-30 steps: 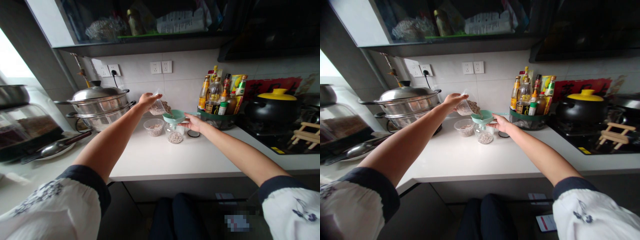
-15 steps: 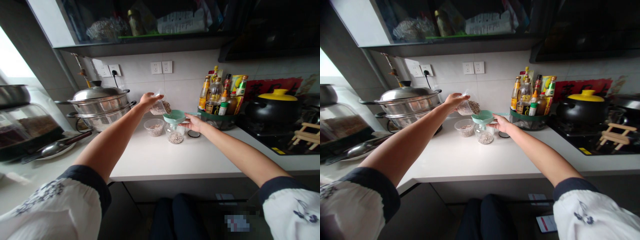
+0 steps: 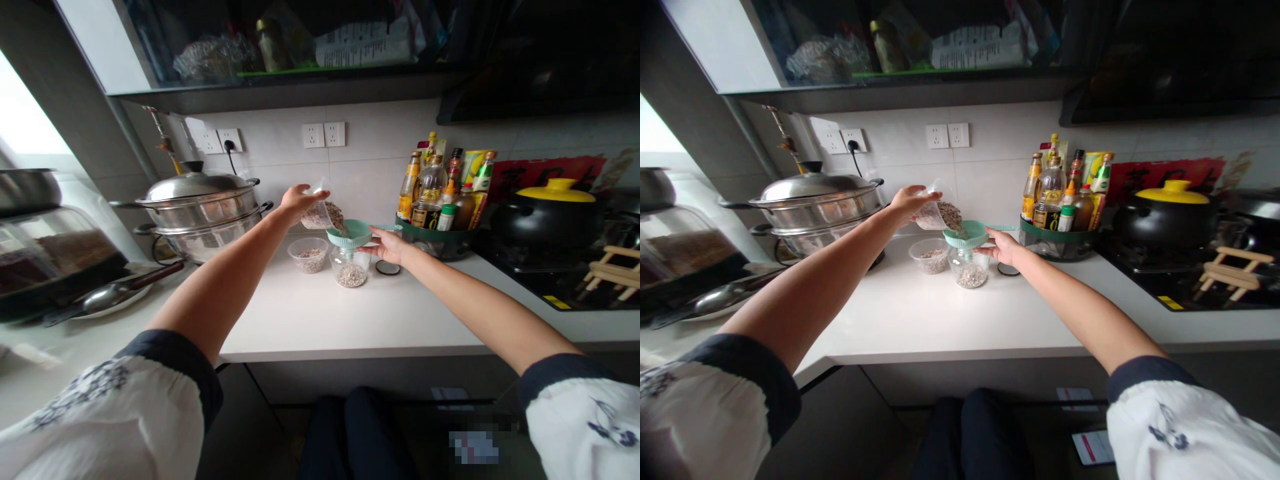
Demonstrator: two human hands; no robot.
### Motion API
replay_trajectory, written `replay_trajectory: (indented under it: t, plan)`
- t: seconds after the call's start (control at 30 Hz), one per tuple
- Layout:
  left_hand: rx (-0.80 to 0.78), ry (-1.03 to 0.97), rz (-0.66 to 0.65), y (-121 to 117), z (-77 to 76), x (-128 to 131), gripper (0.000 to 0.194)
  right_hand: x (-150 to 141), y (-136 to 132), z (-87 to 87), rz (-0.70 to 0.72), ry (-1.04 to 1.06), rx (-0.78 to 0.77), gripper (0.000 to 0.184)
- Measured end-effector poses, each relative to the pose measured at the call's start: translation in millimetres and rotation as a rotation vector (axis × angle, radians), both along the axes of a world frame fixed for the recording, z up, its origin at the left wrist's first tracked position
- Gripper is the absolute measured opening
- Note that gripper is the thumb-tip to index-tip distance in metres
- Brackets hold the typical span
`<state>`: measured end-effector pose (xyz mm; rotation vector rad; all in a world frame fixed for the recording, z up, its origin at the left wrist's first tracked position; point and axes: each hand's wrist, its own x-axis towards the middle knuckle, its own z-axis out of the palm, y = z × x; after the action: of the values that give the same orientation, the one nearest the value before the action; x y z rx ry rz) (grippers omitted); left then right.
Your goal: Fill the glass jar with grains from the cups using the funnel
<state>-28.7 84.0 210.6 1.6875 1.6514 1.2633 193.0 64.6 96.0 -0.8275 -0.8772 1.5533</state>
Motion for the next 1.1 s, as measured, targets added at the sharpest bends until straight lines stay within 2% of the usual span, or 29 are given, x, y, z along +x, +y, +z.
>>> replay_trajectory:
  t: [0.3,1.1]
  plan:
    - [-0.052,-0.026,0.04,-0.2,1.7,-0.4,0.085,0.8,2.4,-0.4,0.005,-0.005,-0.009,0.01]
    - [-0.042,-0.052,-0.004,4.9,-1.1,-1.3,0.083,0.2,-0.6,0.7,0.003,0.002,-0.001,0.01]
